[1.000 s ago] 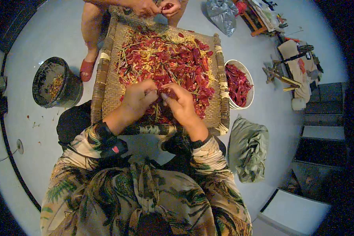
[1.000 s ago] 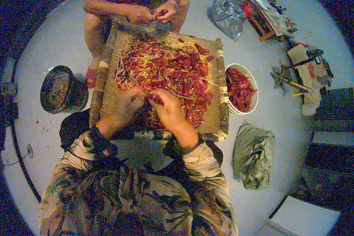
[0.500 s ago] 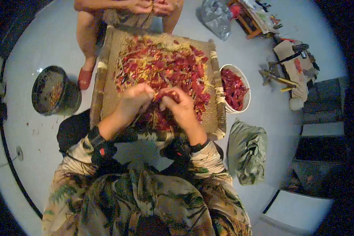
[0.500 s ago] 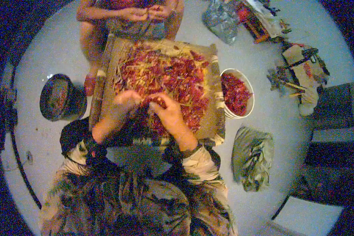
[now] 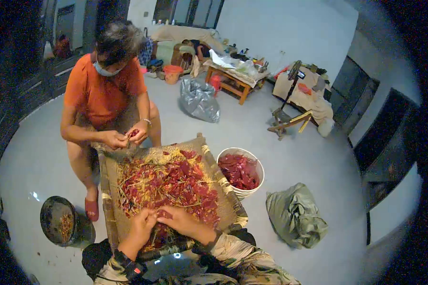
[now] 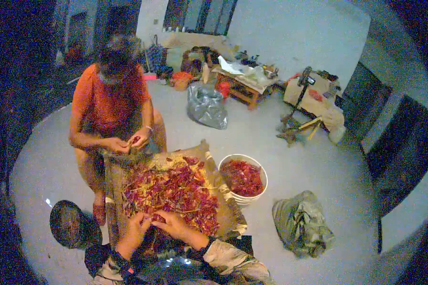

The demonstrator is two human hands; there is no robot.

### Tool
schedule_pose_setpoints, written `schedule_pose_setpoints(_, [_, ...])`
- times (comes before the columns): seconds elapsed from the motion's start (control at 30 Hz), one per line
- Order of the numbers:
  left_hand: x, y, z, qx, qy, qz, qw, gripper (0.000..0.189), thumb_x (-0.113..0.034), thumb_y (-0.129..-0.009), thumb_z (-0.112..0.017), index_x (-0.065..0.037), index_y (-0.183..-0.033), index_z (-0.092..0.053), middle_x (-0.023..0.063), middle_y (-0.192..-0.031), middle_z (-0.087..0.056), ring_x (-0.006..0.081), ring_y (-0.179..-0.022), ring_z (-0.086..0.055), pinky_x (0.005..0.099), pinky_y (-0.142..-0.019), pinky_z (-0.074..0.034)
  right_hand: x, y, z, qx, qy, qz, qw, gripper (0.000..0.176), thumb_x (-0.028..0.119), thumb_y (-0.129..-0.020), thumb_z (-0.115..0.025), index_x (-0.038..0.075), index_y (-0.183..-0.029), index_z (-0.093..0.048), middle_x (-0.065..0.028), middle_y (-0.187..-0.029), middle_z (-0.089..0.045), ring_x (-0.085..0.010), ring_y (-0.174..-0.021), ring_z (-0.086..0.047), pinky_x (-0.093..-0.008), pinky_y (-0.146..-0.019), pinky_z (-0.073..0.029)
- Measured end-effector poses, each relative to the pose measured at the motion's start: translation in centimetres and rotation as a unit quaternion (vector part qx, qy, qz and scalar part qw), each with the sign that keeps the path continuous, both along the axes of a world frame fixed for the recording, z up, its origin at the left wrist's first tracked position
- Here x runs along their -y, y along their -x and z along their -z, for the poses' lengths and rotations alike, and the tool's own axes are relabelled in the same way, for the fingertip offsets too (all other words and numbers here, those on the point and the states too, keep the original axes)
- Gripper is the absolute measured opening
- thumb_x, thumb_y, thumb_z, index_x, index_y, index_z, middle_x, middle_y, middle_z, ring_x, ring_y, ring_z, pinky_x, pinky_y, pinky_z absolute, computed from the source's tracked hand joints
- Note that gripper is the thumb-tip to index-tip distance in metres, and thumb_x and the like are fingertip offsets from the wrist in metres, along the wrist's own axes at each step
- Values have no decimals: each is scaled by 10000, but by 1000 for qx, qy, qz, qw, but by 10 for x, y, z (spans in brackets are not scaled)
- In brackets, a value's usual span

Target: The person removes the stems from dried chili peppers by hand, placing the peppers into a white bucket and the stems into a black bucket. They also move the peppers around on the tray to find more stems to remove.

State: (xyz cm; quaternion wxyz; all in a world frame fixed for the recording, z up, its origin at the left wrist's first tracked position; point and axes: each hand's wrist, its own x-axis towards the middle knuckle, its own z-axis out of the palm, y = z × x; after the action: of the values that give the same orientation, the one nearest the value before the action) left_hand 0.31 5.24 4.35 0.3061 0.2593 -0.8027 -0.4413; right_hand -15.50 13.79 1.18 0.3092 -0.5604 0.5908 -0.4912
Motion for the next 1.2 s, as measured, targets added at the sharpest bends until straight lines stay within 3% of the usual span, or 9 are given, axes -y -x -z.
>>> schedule_pose_setpoints(0.2, [6, -1, 3, 34, 71, 44, 996, 146, -138, -837, -588, -13, -908, -571, 196, -736, -608, 340, -681, -619, 389, -598, -478, -2, 4, -17, -186, -26, -10, 982, 376, 320, -853, -592, 28, -1088, -567, -183, -1014, -625, -342, -940, -604, -419, -789, -477])
schedule_pose_setpoints(0.37, [3, -4, -7, 76, 100, 46, 991, 130, -115, -836, -577, -15, -917, -557, 203, -752, -601, 366, -700, -609, 398, -602, -476, -2, 3, -9, -194, -31, -22, 980, 410, 323, -856, -584, 15, -1126, -554, -191, -1070, -611, -348, -992, -588, -416, -836, -474])
schedule_pose_setpoints(0.47, [1, -4, -7, 50, 69, 39, 996, 113, -106, -835, -574, -17, -902, -557, 159, -725, -605, 308, -655, -610, 380, -579, -468, -1, 6, -4, -197, -36, -38, 979, 413, 317, -860, -580, 11, -1136, -549, -192, -1090, -604, -351, -1011, -580, -413, -851, -468])
schedule_pose_setpoints(0.67, [13, -2, 19, -41, -218, 95, 970, 61, -91, -836, -561, -32, -845, -548, -7, -607, -495, 76, -509, -438, 242, -449, -345, -7, 5, -18, -127, -12, -40, 991, 363, 283, -866, -587, 3, -1097, -563, -179, -1066, -613, -323, -1009, -582, -389, -855, -457])
schedule_pose_setpoints(0.8, [6, 2, 8, -115, -446, 86, 883, 46, -80, -844, -542, -41, -827, -525, -33, -565, -410, 57, -452, -344, 206, -416, -273, -7, 2, -43, -53, -69, -48, 995, 332, 258, -866, -605, -12, -1056, -572, -141, -996, -634, -231, -948, -596, -343, -820, -460])
schedule_pose_setpoints(0.87, [2, 3, 10, -181, -520, 88, 830, 40, -71, -849, -527, -43, -823, -516, -38, -555, -385, 55, -439, -317, 203, -407, -263, -4, 0, -18, 41, 3, -39, 998, 320, 248, -869, -608, -18, -1043, -572, -114, -963, -633, -187, -919, -580, -321, -803, -458])
schedule_pose_setpoints(0.97, [-3, 7, 7, -243, -593, 47, 766, 40, -54, -861, -494, -40, -833, -518, -40, -554, -372, 51, -436, -309, 203, -396, -252, -5, -2, -23, 68, -3, -13, 998, 301, 235, -870, -612, -20, -1026, -574, -86, -938, -629, -151, -889, -560, -302, -784, -456])
schedule_pose_setpoints(1.07, [-8, 8, -2, -257, -615, 19, 745, 58, -46, -868, -475, -58, -822, -507, -41, -558, -364, 47, -435, -299, 200, -391, -245, -6, -7, -30, 37, 7, 22, 999, 288, 235, -868, -614, -12, -1010, -576, -82, -924, -625, -146, -862, -554, -302, -768, -456])
schedule_pose_setpoints(1.2, [3, 3, 8, -311, -531, -14, 788, 76, -62, -878, -472, -94, -815, -501, -50, -574, -353, 46, -440, -296, 198, -405, -251, -1, 0, -15, 8, 47, 0, 999, 287, 252, -867, -611, 2, -1006, -580, -96, -911, -623, -151, -853, -560, -310, -763, -458])
